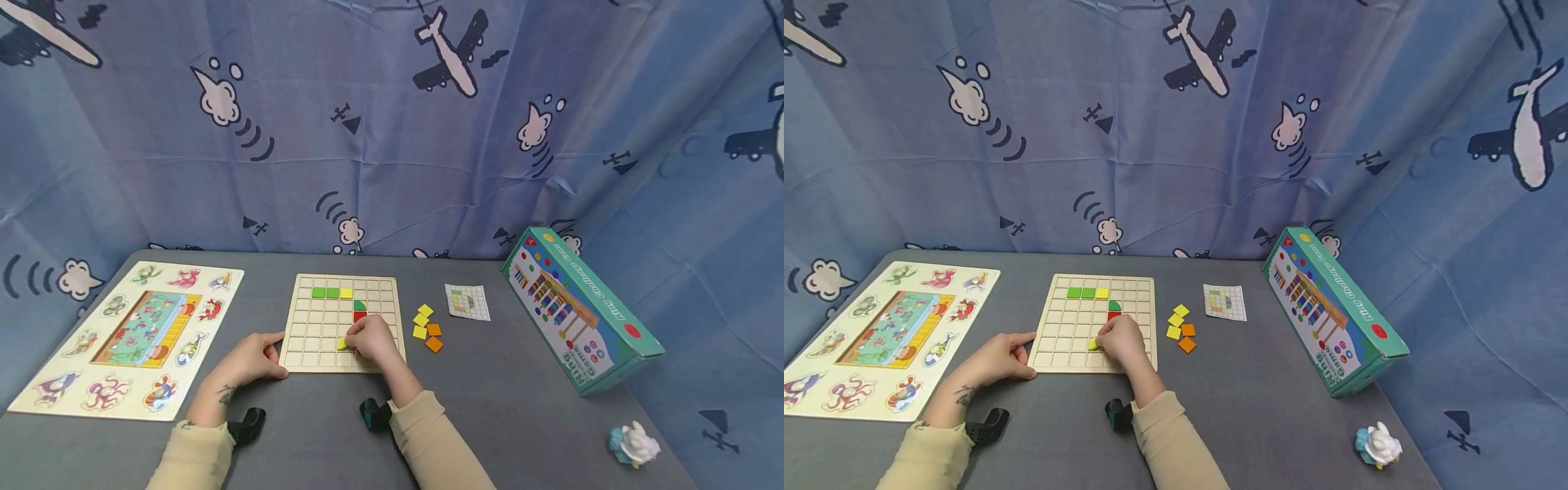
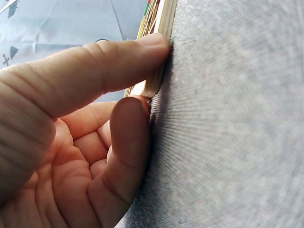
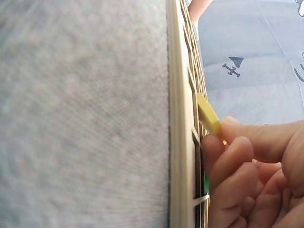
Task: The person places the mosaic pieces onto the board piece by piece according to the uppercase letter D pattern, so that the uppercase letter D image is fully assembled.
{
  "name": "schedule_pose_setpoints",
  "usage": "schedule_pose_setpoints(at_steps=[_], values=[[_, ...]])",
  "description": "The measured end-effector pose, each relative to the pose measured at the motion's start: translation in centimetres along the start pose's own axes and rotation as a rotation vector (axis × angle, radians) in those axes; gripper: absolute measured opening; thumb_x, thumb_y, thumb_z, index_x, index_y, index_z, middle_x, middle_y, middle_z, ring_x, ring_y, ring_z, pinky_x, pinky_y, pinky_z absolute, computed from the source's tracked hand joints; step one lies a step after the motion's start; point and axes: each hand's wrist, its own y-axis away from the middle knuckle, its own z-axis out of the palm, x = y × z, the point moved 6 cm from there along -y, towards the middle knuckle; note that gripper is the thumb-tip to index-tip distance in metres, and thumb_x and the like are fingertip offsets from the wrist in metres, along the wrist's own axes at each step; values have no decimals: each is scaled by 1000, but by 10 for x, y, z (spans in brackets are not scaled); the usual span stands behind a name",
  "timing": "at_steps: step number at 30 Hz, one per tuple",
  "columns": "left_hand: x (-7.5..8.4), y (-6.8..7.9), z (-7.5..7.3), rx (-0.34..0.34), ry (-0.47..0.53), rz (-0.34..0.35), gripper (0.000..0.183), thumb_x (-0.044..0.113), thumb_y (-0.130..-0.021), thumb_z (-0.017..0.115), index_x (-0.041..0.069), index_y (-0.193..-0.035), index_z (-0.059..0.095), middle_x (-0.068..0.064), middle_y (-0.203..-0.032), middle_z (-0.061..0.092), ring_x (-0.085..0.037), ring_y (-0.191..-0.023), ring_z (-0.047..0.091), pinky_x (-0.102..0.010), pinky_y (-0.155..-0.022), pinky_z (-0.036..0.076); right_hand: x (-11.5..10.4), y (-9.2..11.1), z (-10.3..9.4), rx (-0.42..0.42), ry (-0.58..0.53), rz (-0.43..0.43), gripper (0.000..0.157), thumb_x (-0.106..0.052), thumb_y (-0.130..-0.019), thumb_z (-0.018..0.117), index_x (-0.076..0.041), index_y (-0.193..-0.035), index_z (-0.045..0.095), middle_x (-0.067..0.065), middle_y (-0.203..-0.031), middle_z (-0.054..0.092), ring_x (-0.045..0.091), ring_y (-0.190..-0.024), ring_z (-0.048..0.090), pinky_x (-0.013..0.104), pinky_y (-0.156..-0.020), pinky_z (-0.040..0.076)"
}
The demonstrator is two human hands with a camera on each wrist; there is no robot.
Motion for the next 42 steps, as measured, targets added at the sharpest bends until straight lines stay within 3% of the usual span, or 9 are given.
schedule_pose_setpoints(at_steps=[4, 14, 42], values=[[0, 0, 0, -1, 5, 4, 76, 2, -63, 78, -10, -131, 46, -2, -58, 49, -11, -50, 41, -24, -46, 32, 0, -2, 1, 8, 6, 12, 5, -3, -78, 69, -3, -75, 65, 4, -66, 56, 10, -46, 48, 22, -42, 35], [0, -1, 0, 4, -2, 7, 75, 2, -63, 77, -9, -130, 47, -2, -59, 49, -12, -50, 41, -25, -46, 32, -4, -1, 1, 24, 44, 24, 16, -4, -79, 68, -5, -64, 61, 3, -48, 51, 11, -43, 44, 23, -41, 31], [0, 0, 0, 12, -17, -20, 76, 2, -63, 78, -9, -131, 46, -2, -59, 49, -11, -50, 41, -25, -47, 32, -9, 2, 4, 37, 145, -9, 22, -6, -76, 71, -5, -57, 61, -1, -52, 48, 11, -41, 40, 24, -40, 31]])
